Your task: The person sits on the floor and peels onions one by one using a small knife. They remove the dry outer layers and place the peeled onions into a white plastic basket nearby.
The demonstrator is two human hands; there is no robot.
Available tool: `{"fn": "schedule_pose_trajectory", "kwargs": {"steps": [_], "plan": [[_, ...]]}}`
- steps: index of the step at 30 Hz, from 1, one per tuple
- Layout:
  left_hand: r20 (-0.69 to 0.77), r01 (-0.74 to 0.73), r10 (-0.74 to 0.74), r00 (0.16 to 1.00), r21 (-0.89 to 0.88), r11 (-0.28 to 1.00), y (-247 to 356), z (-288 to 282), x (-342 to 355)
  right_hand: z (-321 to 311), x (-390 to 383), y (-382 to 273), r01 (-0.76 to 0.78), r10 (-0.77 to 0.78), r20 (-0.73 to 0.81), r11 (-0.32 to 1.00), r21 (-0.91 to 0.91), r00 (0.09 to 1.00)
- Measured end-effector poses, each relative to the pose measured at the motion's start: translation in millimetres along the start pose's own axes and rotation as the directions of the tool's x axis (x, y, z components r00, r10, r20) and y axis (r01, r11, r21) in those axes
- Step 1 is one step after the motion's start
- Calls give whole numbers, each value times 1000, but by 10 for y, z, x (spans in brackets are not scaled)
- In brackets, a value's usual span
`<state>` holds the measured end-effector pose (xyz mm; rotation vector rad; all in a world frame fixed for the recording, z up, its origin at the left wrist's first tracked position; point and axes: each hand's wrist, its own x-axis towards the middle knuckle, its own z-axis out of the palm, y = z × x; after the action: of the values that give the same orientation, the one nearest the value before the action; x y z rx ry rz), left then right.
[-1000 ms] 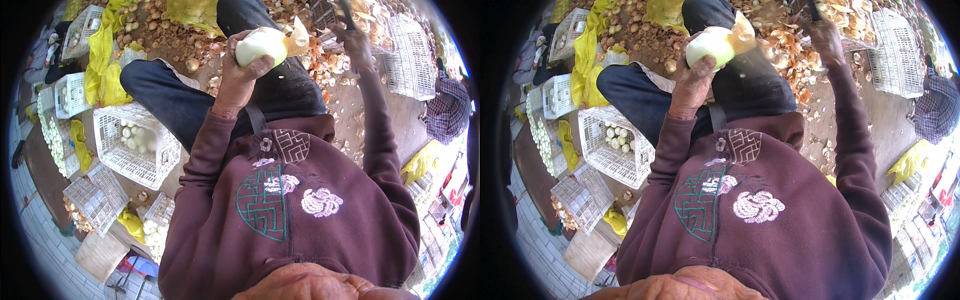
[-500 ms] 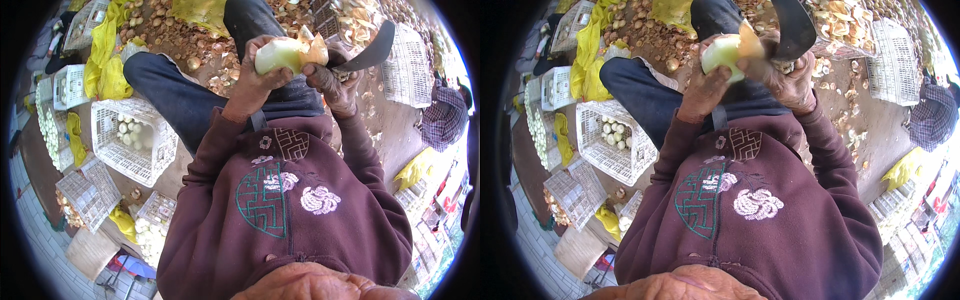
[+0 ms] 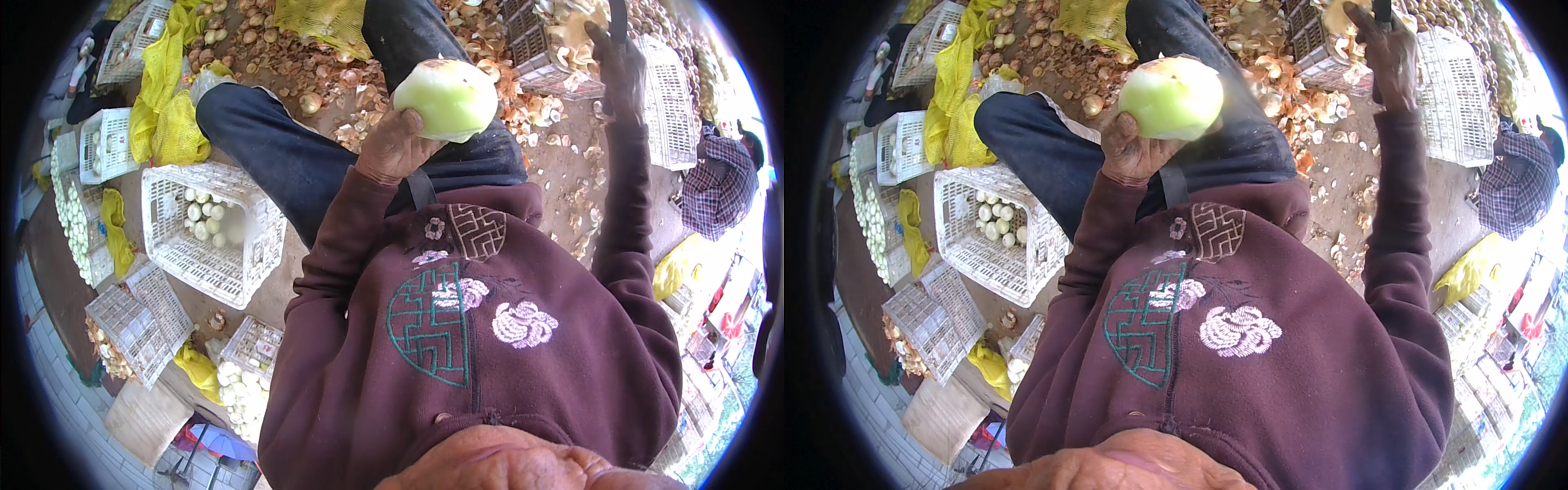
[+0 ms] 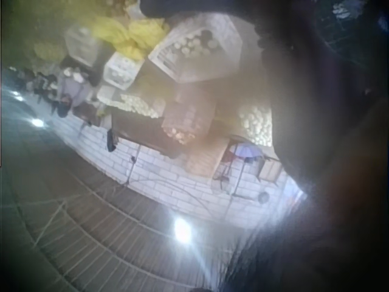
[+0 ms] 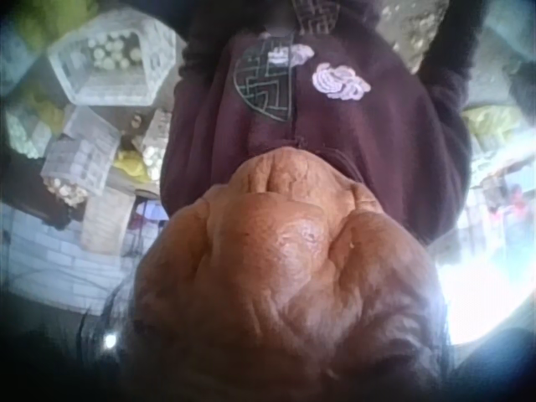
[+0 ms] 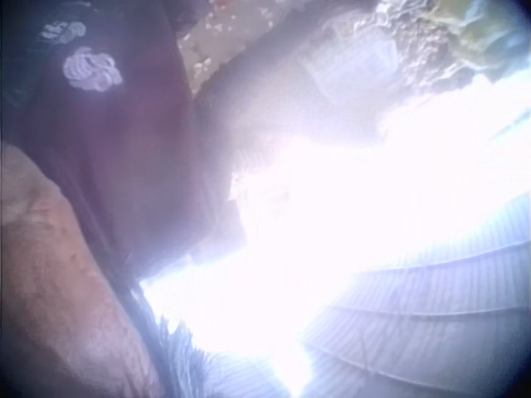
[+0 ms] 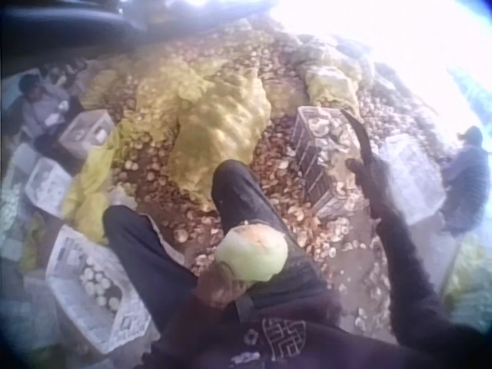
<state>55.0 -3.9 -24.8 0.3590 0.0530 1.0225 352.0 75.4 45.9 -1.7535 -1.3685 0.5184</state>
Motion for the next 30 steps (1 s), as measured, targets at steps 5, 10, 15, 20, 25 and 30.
{"fn": "schedule_pose_trajectory", "kwargs": {"steps": [5, 10, 15, 20, 25, 30], "plan": [[-3, 98, -101, 995, -209, 973, 42, -118, 110, 102, -388, 60, 113, -135, 185, 986, 122, 973], [104, 163, -127, 986, -545, 822, 16, -132, 152, 396, -823, -242, 149, -319, 288, 861, 487, 903], [-30, 162, -218, 975, -577, 801, 1, -7, 153, 553, -686, -432, 355, -505, 352, 840, 410, 788], [-104, 158, -271, 957, -597, 786, -74, -30, 181, 666, -568, -305, 336, -520, 443, 838, 429, 730], [-175, 228, -385, 906, -563, 795, -120, -93, 181, 696, -545, -173, 426, -567, 431, 819, 384, 702], [-167, 255, -392, 905, -525, 812, -159, -21, 217, 695, -472, -112, 440, -549, 378, 832, 338, 746]]}}
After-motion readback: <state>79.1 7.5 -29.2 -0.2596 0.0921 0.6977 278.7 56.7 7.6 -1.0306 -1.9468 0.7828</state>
